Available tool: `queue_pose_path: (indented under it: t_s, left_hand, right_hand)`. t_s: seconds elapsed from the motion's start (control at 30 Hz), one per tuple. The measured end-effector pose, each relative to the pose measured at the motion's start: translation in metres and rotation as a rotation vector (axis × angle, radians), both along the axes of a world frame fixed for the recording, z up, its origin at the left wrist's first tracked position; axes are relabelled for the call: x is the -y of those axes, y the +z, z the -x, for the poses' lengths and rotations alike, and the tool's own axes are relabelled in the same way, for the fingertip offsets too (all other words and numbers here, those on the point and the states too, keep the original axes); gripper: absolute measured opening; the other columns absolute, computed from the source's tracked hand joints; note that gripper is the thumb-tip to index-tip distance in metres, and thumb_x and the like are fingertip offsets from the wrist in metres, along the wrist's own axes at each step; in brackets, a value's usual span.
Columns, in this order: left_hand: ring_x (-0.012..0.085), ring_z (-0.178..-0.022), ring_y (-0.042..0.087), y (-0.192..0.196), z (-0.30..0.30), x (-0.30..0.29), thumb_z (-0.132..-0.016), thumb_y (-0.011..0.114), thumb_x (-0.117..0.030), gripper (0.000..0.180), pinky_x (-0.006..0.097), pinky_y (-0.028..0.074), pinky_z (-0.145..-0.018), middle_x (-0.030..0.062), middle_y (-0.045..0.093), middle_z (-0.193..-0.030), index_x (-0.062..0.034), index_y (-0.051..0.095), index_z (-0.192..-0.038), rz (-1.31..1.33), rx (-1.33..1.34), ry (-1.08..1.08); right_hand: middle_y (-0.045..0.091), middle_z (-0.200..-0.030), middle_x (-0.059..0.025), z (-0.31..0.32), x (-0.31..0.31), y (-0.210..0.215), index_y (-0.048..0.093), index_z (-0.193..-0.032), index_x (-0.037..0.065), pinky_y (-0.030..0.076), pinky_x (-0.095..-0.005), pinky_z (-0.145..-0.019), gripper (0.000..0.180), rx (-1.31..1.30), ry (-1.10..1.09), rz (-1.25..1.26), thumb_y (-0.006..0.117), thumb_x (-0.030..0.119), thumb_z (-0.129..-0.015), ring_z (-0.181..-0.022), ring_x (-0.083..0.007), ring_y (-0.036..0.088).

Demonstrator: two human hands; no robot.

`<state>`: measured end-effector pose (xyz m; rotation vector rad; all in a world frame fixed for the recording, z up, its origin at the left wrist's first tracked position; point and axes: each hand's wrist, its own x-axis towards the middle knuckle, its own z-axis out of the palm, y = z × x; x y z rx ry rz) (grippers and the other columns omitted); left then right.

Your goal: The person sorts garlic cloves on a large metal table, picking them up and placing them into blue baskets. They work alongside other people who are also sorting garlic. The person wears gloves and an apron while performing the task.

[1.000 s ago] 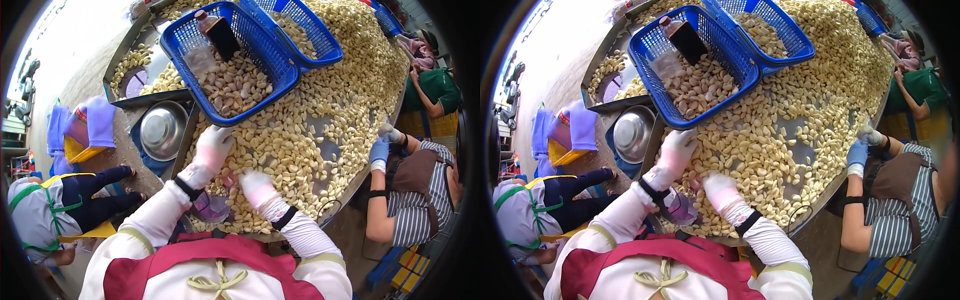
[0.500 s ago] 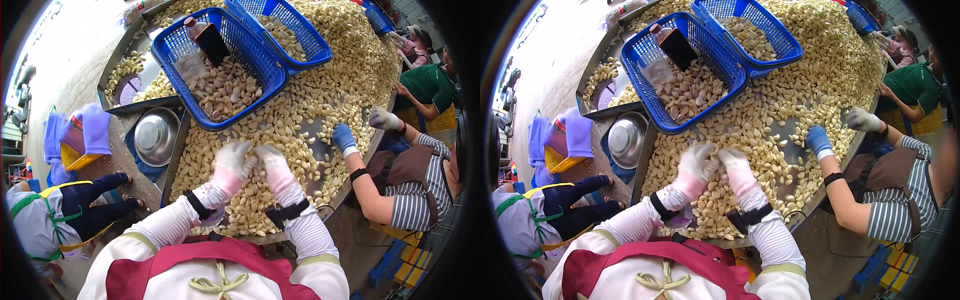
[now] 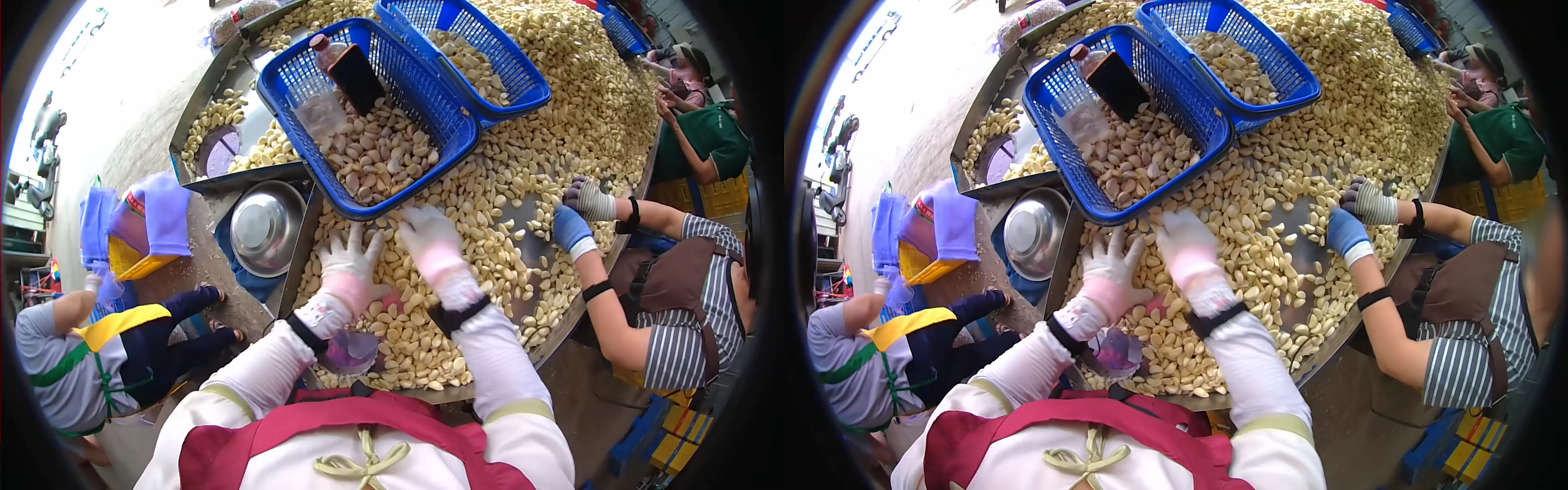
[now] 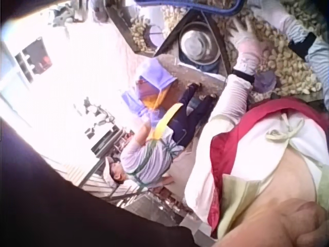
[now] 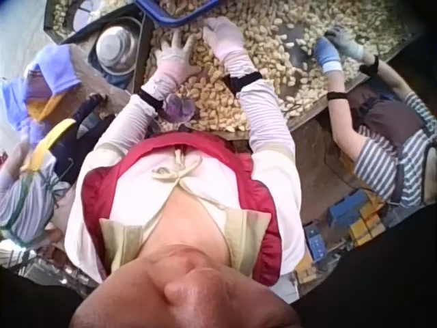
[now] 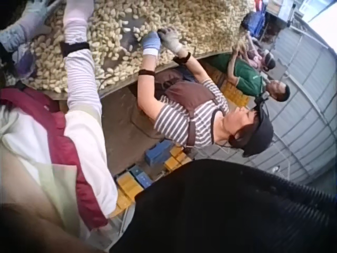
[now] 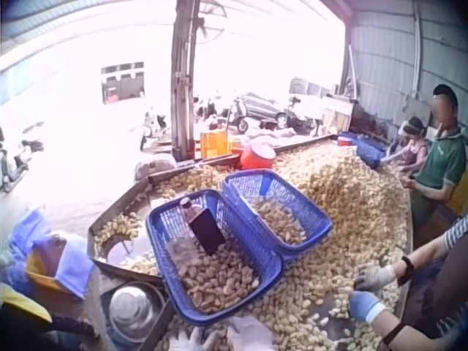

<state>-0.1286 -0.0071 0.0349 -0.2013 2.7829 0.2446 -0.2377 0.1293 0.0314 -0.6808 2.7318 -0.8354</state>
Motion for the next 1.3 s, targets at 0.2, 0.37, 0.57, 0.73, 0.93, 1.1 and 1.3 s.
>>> queue_pose_path:
  t_s: [0.2,0.37,0.57,0.73,0.93,1.1,1.3]
  left_hand:
    - [0.0597,-0.141,0.023,-0.011,-0.042,0.007,-0.066,0.083,-0.052,0.093,0.071,0.026,-0.110,0.0224,0.022,-0.162,-0.0346,0.046,-0.150,-0.028,0.068,-0.185]
    - [0.0511,-0.132,0.039,-0.007,-0.048,0.017,-0.067,0.082,-0.041,0.073,0.064,0.038,-0.101,0.0224,0.040,-0.150,-0.0271,0.060,-0.135,-0.209,-0.188,-0.115]
    - [0.0306,-0.098,0.064,-0.041,0.044,-0.007,-0.082,0.069,-0.018,0.019,0.044,0.050,-0.082,0.0084,0.067,-0.097,-0.0147,0.073,-0.100,-0.334,-0.557,-0.147]
    - [0.0315,-0.095,0.065,-0.049,0.070,-0.013,-0.085,0.066,-0.015,0.018,0.043,0.051,-0.082,0.0109,0.067,-0.096,-0.0123,0.074,-0.101,-0.200,-0.497,-0.135]
    - [0.0325,-0.093,0.064,-0.026,0.034,-0.009,-0.081,0.070,-0.013,0.019,0.044,0.051,-0.085,0.0104,0.067,-0.099,-0.0098,0.071,-0.099,-0.288,-0.492,-0.029]
    - [0.0323,-0.087,0.064,-0.019,-0.014,-0.018,-0.078,0.072,-0.010,0.015,0.044,0.052,-0.077,0.0094,0.067,-0.091,-0.0094,0.072,-0.093,-0.419,-0.530,-0.062]
    - [0.0324,-0.086,0.064,-0.030,-0.045,0.023,-0.077,0.074,-0.006,0.016,0.044,0.051,-0.076,0.0089,0.068,-0.088,-0.0089,0.074,-0.092,-0.418,-0.602,0.091]
  right_hand:
    - [0.071,-0.107,-0.0158,0.016,0.030,-0.037,0.071,-0.102,0.004,0.056,-0.0427,-0.086,0.025,-0.115,0.142,-0.323,0.058,0.025,-0.097,-0.094,-0.0342,0.069]
    - [0.063,-0.073,-0.0017,0.038,-0.055,-0.015,0.069,-0.100,0.001,0.048,-0.0270,-0.061,0.026,0.562,-0.346,0.436,0.070,0.026,-0.093,-0.067,-0.0102,0.058]
    - [0.070,-0.090,-0.0161,0.013,-0.066,-0.023,0.067,-0.099,0.001,0.055,-0.0426,-0.079,0.027,0.071,0.019,0.040,0.064,0.027,-0.091,-0.089,-0.0339,0.069]
    - [0.068,-0.103,-0.0198,-0.002,-0.044,-0.038,0.067,-0.099,0.002,0.055,-0.0458,-0.082,0.025,0.079,0.050,-0.176,0.065,0.025,-0.089,-0.092,-0.0363,0.068]
    - [0.069,-0.102,-0.0186,0.021,-0.066,-0.017,0.065,-0.101,0.003,0.057,-0.0402,-0.068,0.022,0.277,-0.144,0.159,0.065,0.020,-0.087,-0.081,-0.0313,0.071]
    - [0.069,-0.101,-0.0165,0.027,-0.039,-0.041,0.069,-0.104,0.006,0.055,-0.0441,-0.080,0.022,-0.078,0.045,-0.280,0.063,0.021,-0.090,-0.088,-0.0373,0.067]
    - [0.067,-0.083,-0.0063,0.070,-0.030,0.112,0.071,-0.099,0.007,0.056,-0.0320,-0.061,0.015,-1.028,-0.214,0.419,0.078,0.013,-0.087,-0.063,-0.0189,0.062]
